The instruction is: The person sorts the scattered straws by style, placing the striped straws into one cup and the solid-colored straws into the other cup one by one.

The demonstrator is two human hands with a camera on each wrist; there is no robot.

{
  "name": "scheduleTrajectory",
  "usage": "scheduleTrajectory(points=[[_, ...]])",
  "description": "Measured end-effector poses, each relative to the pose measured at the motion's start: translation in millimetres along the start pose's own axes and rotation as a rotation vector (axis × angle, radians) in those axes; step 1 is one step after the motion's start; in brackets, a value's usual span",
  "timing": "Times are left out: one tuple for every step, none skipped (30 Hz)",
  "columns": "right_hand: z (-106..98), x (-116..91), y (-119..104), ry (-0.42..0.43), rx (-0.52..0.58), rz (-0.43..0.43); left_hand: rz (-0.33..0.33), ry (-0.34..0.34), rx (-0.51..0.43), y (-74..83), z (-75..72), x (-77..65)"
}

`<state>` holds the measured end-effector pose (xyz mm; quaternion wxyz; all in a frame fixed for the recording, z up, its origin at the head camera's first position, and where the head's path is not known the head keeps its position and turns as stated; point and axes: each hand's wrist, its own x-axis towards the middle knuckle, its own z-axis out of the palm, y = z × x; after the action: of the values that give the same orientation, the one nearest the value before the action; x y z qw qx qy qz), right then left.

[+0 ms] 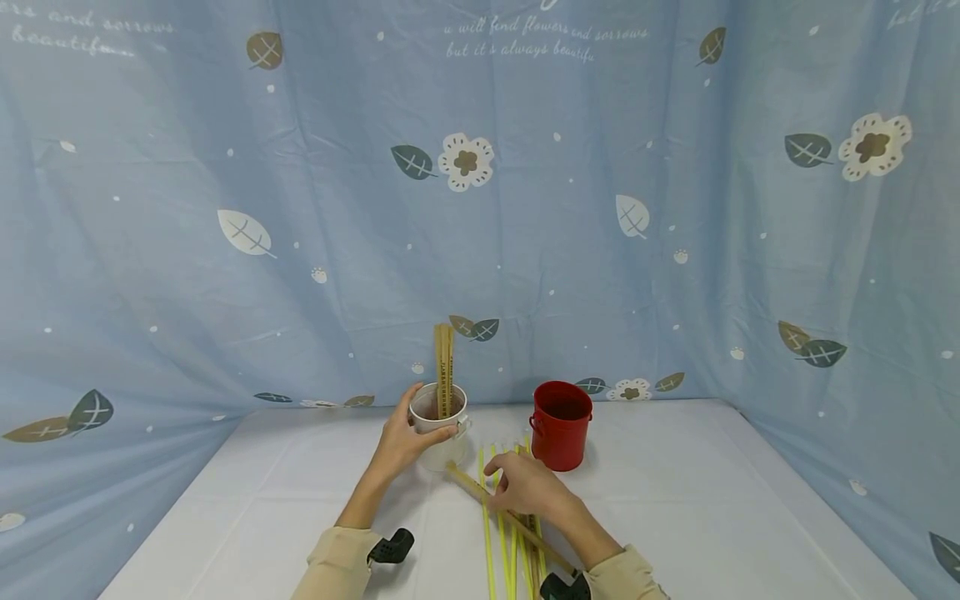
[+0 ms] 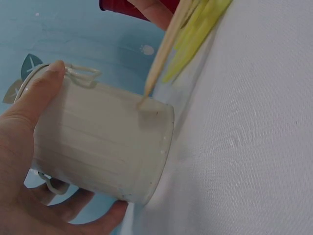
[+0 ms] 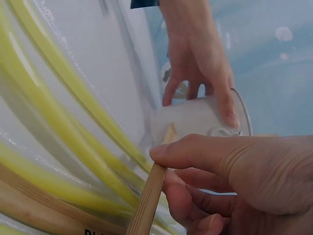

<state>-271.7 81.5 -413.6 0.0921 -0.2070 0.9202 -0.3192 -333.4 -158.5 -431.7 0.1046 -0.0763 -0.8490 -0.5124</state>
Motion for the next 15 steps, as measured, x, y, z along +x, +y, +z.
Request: scheduleTrajectory(points=[[-0.7, -0.1, 0.0, 0.009, 0.001, -0.005, 0.000, 0.000, -0.001, 0.3, -0.1, -0.2], [-1.5, -0.2, 0.0, 0.018, 0.000, -0.007, 0.002, 0.000, -0.001, 0.5, -0.1, -0.3], [-2.2, -0.3, 0.1, 0.026, -0.003, -0.012, 0.003, -0.001, -0.002, 0.7, -0.2, -0.4], [-2.8, -0.6, 0.1, 0.034, -0.004, -0.013, 0.004, -0.002, -0.003, 0.8, -0.3, -0.5], [-3.5, -0.9, 0.1, 0.042, -0.001, -0.018, 0.005, -0.002, -0.004, 0.8, -0.4, -0.6], [-3.9, -1.1, 0.4, 0.051, -0.004, -0.024, 0.006, -0.003, -0.005, 0.7, -0.5, -0.7], [-4.3, -1.4, 0.5, 0.059, -0.005, -0.028, 0.008, -0.004, -0.007, 0.5, -0.5, -0.7], [-4.6, -1.3, 0.8, 0.065, -0.008, -0.032, 0.010, -0.005, -0.008, -0.1, -0.5, -0.5], [-4.8, -1.4, 0.9, 0.071, -0.008, -0.035, 0.011, -0.006, -0.011, -0.4, -0.5, -0.5], [-5.1, -1.6, 0.8, 0.078, -0.011, -0.035, 0.012, -0.008, -0.016, -0.6, -0.4, -0.5], [-5.1, -1.6, 0.7, 0.083, -0.012, -0.034, 0.013, -0.009, -0.018, -0.8, -0.4, -0.4], [-5.6, -1.7, 0.4, 0.087, -0.012, -0.028, 0.014, -0.010, -0.019, -1.1, -0.3, -0.3], [-6.1, -2.0, -0.1, 0.089, -0.009, -0.020, 0.015, -0.011, -0.019, -1.2, -0.3, -0.2], [-6.6, -1.7, -0.3, 0.090, -0.004, -0.010, 0.014, -0.011, -0.019, -1.1, -0.3, -0.1], [-7.1, -1.6, -0.6, 0.091, 0.003, 0.003, 0.013, -0.011, -0.019, -0.6, -0.3, -0.3]])
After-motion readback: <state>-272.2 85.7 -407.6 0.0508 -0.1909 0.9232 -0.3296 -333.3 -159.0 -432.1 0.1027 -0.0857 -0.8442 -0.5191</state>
